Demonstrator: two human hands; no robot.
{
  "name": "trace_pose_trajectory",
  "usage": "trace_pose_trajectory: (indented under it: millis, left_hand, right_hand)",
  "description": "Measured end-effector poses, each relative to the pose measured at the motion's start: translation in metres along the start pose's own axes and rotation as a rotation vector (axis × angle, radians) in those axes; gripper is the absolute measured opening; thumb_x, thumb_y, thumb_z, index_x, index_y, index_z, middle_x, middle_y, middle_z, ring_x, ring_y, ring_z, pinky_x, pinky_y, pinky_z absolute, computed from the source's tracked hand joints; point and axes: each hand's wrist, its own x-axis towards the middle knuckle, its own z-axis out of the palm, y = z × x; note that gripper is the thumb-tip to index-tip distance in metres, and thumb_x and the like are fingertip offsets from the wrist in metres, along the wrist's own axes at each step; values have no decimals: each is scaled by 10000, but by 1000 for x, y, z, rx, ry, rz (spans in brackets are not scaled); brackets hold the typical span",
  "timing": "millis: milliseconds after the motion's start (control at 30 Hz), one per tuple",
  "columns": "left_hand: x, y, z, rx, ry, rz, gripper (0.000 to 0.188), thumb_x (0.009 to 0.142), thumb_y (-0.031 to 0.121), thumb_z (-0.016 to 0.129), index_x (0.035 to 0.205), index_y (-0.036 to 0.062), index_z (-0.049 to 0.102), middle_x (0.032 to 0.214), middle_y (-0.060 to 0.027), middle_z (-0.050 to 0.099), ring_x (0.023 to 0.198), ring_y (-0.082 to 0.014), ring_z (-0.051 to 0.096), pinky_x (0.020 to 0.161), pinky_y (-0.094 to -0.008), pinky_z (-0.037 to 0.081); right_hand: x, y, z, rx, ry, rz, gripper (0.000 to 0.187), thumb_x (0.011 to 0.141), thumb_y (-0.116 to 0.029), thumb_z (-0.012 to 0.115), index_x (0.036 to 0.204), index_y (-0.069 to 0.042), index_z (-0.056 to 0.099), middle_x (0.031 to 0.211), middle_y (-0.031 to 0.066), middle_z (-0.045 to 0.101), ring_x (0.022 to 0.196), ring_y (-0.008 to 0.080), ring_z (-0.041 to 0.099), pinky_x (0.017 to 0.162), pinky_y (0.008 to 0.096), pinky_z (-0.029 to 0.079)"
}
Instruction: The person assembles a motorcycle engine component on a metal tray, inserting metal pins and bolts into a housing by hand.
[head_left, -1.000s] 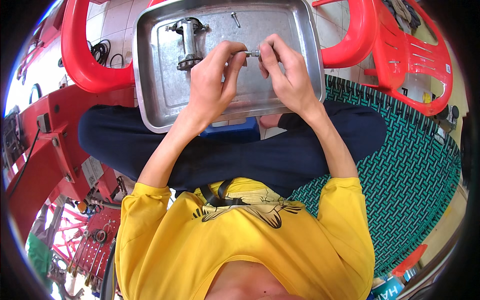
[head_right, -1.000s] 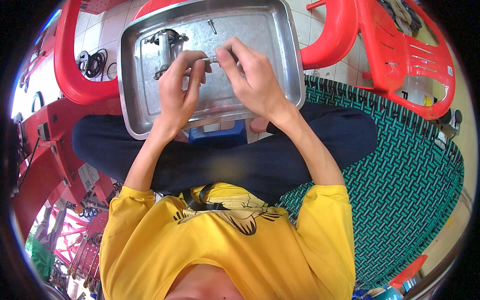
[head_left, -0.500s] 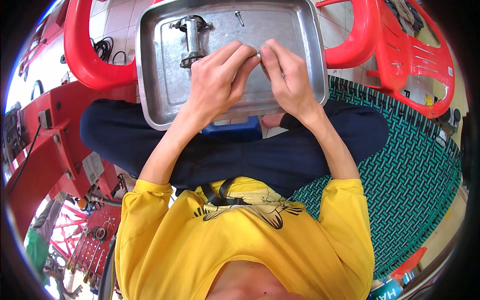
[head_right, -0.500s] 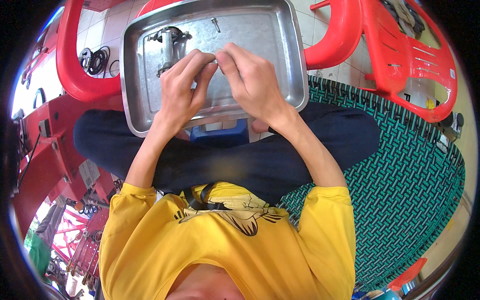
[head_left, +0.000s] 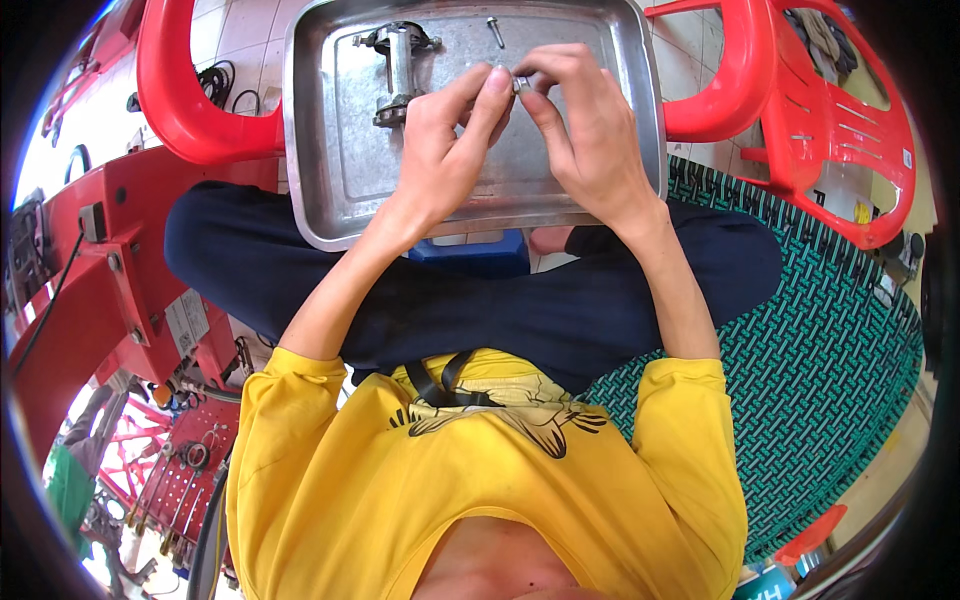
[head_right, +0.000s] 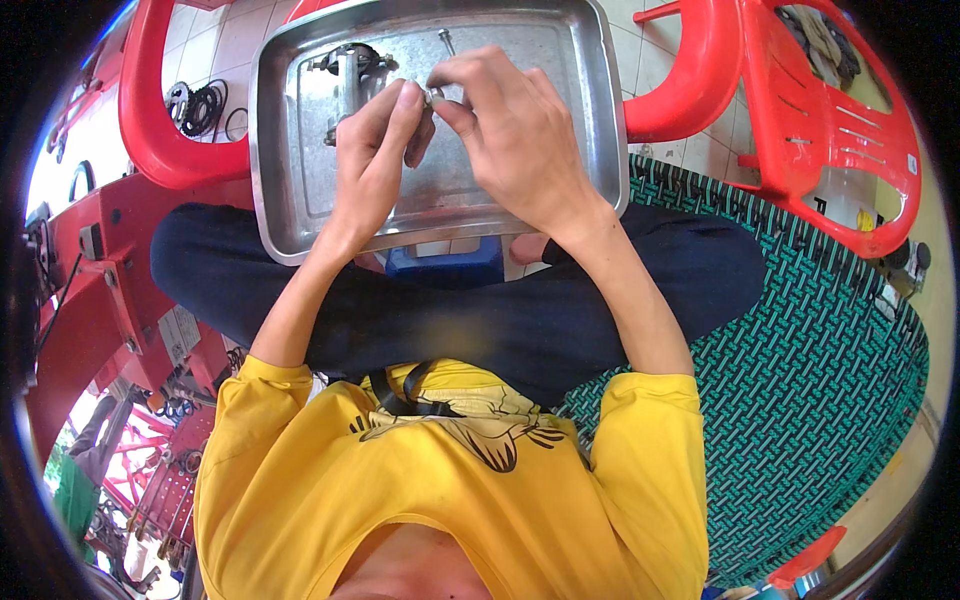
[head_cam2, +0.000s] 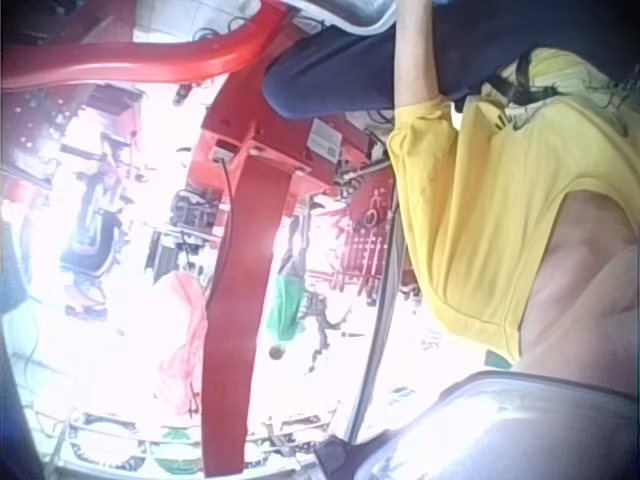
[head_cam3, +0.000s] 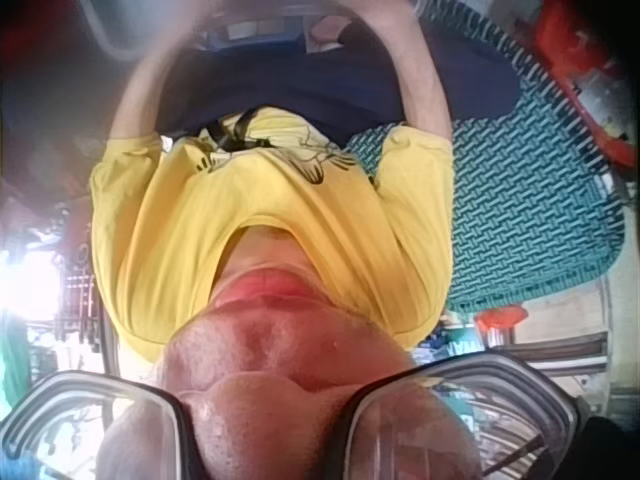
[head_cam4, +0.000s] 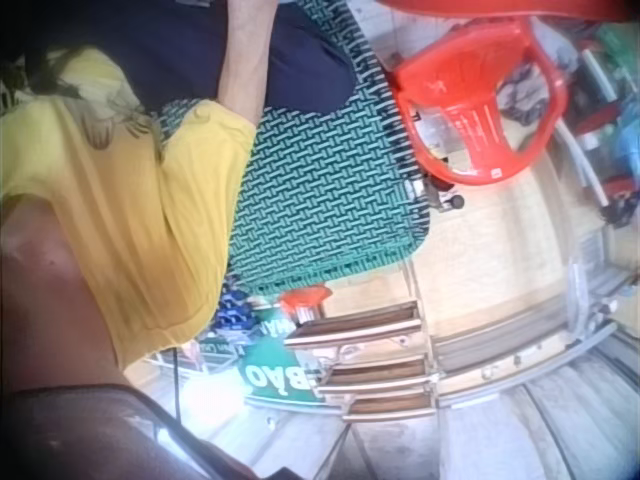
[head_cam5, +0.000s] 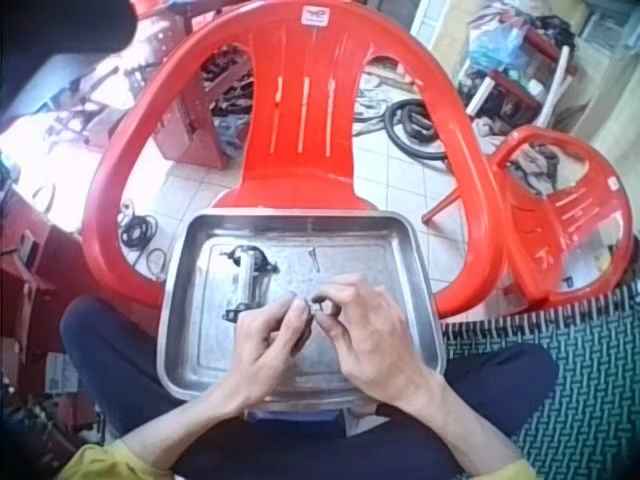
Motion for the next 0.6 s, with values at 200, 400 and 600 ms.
trace_pose_trajectory:
  millis: [200, 400, 600]
  left_hand:
    - [1, -1, 1, 159, 7, 143, 326, 1047, 275, 539, 858, 18, 604, 632, -77, 561, 519, -151, 483, 511, -301, 391]
    - [1, -6, -4, 76, -30, 38, 326, 1049, 281, 526, 878, 18, 615, 647, -72, 595, 552, -157, 537, 516, -315, 409]
    - [0, -2, -1, 57, 16, 62, 261, 1034, 251, 555, 926, 23, 622, 698, -83, 623, 614, -168, 595, 537, -306, 440]
  right_hand:
    - [-9, 4, 1, 205, -62, 226, 169, 967, -197, 659, 1043, -52, 619, 1058, 105, 592, 887, 292, 674, 746, 403, 524]
    - [-4, -3, 1, 129, 16, 155, 157, 941, -163, 688, 1044, -53, 643, 1139, 117, 533, 934, 296, 660, 777, 383, 532]
    - [1, -4, -6, 119, -7, 155, 212, 925, -205, 721, 1056, -55, 647, 1155, 122, 515, 994, 302, 636, 840, 383, 514]
